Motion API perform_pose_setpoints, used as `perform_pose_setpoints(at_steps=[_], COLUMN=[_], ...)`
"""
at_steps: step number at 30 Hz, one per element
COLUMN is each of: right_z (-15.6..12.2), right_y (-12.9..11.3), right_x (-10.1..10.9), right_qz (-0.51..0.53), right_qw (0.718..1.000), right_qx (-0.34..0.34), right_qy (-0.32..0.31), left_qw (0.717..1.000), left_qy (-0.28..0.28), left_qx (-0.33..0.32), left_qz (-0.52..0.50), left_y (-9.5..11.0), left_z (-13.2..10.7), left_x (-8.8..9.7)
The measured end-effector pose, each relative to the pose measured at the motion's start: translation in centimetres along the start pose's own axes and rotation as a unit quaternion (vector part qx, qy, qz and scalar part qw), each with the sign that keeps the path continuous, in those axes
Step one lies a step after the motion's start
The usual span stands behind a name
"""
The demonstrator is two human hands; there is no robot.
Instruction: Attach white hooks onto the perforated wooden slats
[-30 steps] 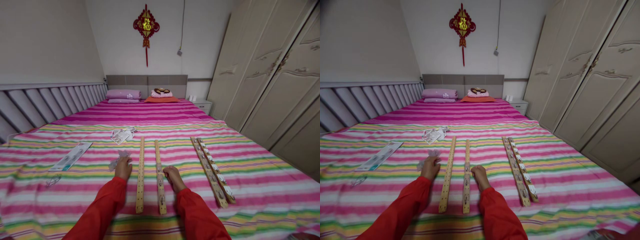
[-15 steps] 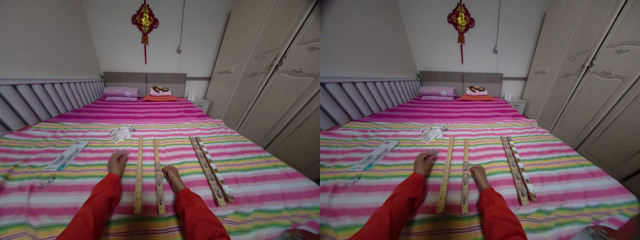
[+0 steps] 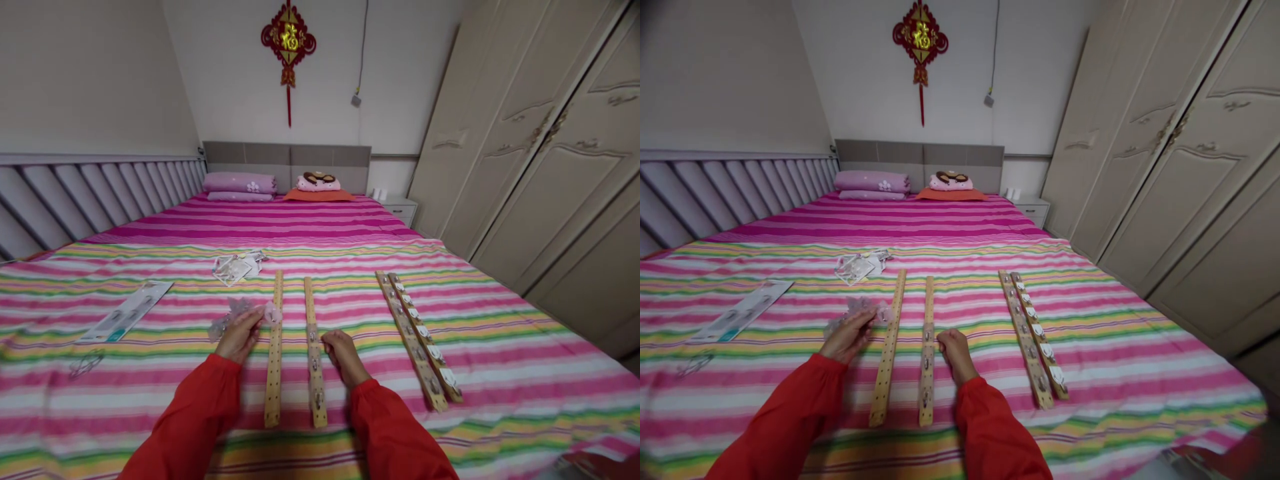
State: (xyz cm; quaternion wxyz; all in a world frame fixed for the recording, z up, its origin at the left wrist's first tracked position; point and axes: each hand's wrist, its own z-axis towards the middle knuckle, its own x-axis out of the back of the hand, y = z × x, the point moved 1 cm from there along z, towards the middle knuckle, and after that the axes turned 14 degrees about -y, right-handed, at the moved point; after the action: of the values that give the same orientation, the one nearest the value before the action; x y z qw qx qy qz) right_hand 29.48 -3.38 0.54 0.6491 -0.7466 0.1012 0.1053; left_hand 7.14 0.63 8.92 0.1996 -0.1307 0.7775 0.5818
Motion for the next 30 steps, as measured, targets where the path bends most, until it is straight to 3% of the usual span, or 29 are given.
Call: perform_pose_setpoints(at_steps=[6,12,19,24,30], right_z=[-0.2,-0.3,-0.7,-0.4,0.3], right_y=[0.1,-0.2,-3.0,-4.4,-5.1], right_x=[0.0,0.2,-1.6,-3.3,-2.9], right_qz=[0.029,0.054,0.104,0.073,0.061], right_qw=[0.999,0.998,0.992,0.994,0.992], right_qx=[0.018,0.008,0.076,0.080,0.100], right_qy=[-0.003,-0.004,-0.016,-0.033,-0.051], left_qw=[0.982,0.951,0.960,0.970,0.989], left_qy=[-0.027,-0.038,-0.022,-0.040,-0.088], left_qx=[0.079,0.092,0.105,0.095,0.085], left_qz=[-0.167,-0.293,-0.257,-0.219,-0.079], left_y=[-1.3,-3.1,-5.4,-7.2,-7.4], left_z=[-0.3,-1.1,-0.9,-0.8,0.0], left_x=[-3.3,-6.4,-7.8,-8.4,-7.5])
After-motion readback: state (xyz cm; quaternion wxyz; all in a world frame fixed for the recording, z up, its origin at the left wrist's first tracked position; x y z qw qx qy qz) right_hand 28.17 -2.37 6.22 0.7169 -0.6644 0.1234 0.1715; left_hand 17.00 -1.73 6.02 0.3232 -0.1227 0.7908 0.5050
